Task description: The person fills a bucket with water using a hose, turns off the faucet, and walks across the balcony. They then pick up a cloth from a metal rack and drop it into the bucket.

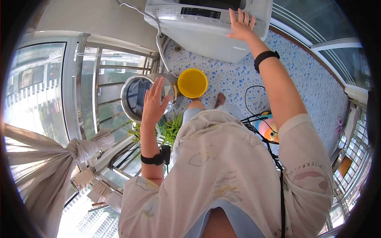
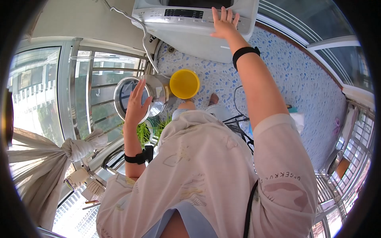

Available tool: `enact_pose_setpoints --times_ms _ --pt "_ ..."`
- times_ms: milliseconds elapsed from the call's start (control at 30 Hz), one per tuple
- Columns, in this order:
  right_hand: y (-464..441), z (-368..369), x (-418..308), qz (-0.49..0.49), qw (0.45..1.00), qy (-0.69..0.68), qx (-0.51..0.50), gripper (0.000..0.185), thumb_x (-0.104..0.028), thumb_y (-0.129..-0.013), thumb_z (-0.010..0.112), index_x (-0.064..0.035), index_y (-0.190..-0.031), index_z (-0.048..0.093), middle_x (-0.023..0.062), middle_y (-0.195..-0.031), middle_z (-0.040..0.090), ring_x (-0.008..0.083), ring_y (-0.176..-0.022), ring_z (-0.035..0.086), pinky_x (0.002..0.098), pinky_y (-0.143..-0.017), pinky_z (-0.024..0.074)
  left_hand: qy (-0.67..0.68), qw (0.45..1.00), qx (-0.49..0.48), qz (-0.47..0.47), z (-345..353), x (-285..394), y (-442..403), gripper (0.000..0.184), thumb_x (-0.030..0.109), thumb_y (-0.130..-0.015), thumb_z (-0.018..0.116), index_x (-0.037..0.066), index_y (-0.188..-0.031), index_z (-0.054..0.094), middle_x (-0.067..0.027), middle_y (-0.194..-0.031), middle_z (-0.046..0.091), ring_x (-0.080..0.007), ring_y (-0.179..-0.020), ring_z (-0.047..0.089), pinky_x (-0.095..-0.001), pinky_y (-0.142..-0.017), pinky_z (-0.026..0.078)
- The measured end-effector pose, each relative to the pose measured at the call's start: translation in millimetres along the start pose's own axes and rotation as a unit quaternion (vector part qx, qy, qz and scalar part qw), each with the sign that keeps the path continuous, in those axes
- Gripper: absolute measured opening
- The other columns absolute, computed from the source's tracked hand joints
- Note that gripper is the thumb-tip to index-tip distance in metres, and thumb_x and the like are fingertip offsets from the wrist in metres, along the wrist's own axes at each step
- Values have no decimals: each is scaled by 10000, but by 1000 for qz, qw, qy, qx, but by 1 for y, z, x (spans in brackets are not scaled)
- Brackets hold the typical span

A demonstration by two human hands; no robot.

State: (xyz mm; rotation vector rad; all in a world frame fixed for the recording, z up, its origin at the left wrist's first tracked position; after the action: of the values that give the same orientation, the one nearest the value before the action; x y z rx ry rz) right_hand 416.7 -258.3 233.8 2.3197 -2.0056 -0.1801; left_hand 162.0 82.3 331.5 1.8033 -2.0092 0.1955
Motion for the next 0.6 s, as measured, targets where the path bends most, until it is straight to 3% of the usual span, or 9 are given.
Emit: enact_pose_setpoints --times_ms 233,433,500,600 --pt "3 -2 -4 10 1000 7 -16 1152 -456 -745 777 -260 -1544 -29 235 -1588 43 463 -1450 44 688 -1100 32 11 1000 14 21 -3 3 -8 645 279 -922 608 176 -1495 331 -151 -1489 396 -360 -1339 408 -517 -1125 274" --pt "4 8 4 1 999 -10 35 1156 -440 -728 798 -255 -1547 3 215 -1591 60 446 -1456 47 689 -1103 32 7 1000 -1 22 5 8 -9 645 267 -917 614 173 -1492 336 -150 -1483 402 -355 -1338 411 -516 -1125 275" --pt "17 -10 -4 -10 998 -63 18 1120 -382 -705 791 -88 -1537 102 275 -1561 89 453 -1435 95 629 -1139 42 3 1000 -9 22 7 15 -11 646 269 -917 616 176 -1492 336 -144 -1489 397 -354 -1338 410 -516 -1126 274" --pt "11 4 -1 -19 994 -90 52 1201 -349 -634 841 -94 -1538 94 271 -1559 94 473 -1431 72 681 -1108 11 -1 1000 -12 23 6 21 -13 648 272 -916 618 182 -1493 336 -133 -1497 387 -351 -1339 409 -516 -1128 271"
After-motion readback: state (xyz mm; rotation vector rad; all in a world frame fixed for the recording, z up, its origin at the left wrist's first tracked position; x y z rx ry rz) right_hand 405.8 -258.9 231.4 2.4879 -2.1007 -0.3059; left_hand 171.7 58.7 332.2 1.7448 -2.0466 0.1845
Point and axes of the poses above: each hand's wrist, its own y-axis away from the middle knuckle, its own z-axis out of the palm, x = y × z, the point moved 4 cm from there along -y, towards the middle knuckle
